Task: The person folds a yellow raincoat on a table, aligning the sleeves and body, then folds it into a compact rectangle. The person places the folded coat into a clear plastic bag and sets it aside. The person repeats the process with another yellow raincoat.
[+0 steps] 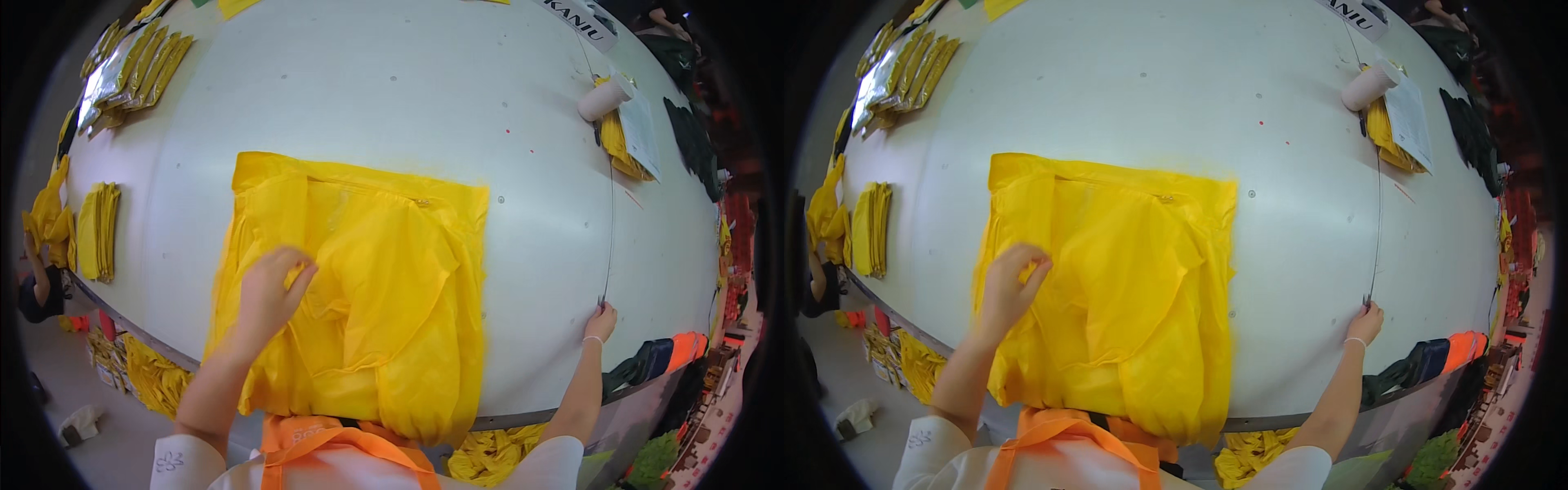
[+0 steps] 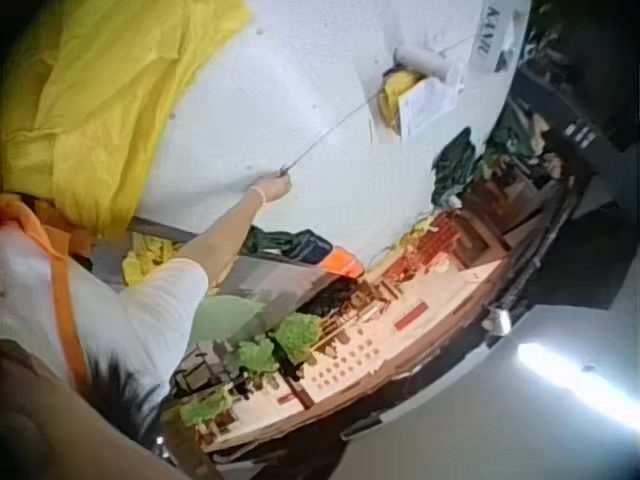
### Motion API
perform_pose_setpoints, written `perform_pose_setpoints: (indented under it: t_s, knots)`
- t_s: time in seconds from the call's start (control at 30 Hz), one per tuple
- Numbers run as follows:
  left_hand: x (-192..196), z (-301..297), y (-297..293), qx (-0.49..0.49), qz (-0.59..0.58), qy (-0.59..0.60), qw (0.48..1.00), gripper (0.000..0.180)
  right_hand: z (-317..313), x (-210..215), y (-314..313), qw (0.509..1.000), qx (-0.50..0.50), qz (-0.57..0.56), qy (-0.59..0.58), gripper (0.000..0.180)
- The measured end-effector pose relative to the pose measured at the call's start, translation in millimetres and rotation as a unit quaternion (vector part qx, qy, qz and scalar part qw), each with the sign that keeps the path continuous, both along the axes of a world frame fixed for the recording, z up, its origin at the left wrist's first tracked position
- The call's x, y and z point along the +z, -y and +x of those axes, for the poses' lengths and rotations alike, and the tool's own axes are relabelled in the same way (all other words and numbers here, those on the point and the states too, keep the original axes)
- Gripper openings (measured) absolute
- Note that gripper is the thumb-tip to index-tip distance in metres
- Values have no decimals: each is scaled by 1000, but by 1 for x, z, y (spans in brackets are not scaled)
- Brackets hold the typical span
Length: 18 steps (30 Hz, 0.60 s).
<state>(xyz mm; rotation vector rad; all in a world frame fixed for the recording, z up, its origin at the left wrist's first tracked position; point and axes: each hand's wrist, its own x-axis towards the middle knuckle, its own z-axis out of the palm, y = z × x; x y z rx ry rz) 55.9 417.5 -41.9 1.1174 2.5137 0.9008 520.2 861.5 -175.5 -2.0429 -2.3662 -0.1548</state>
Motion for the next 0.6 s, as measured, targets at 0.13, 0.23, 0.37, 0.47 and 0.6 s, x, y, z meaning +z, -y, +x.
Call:
perform_pose_setpoints:
  t_s: [0.13, 0.23, 0.37, 0.47, 0.6]
  knots:
    - [-55, -45, -54, 17, -6, -31, 999, 19, -21, -15, -8, 996, 61, 23, -66, 21]
    - [-94, -69, -77, -18, -70, -23, 997, 27, -75, -12, -5, 954, 112, -1, -280, 23]
    - [-118, -73, -82, 3, -41, -27, 999, 24, -238, 52, 96, 874, 173, -221, -397, 29]
    - [-121, -74, -86, 31, -28, 7, 999, 19, -321, 66, 163, 842, 323, -242, -359, 25]
    - [-127, -78, -86, 51, 1, 24, 998, 14, -399, 62, 211, 804, 377, -336, -313, 20]
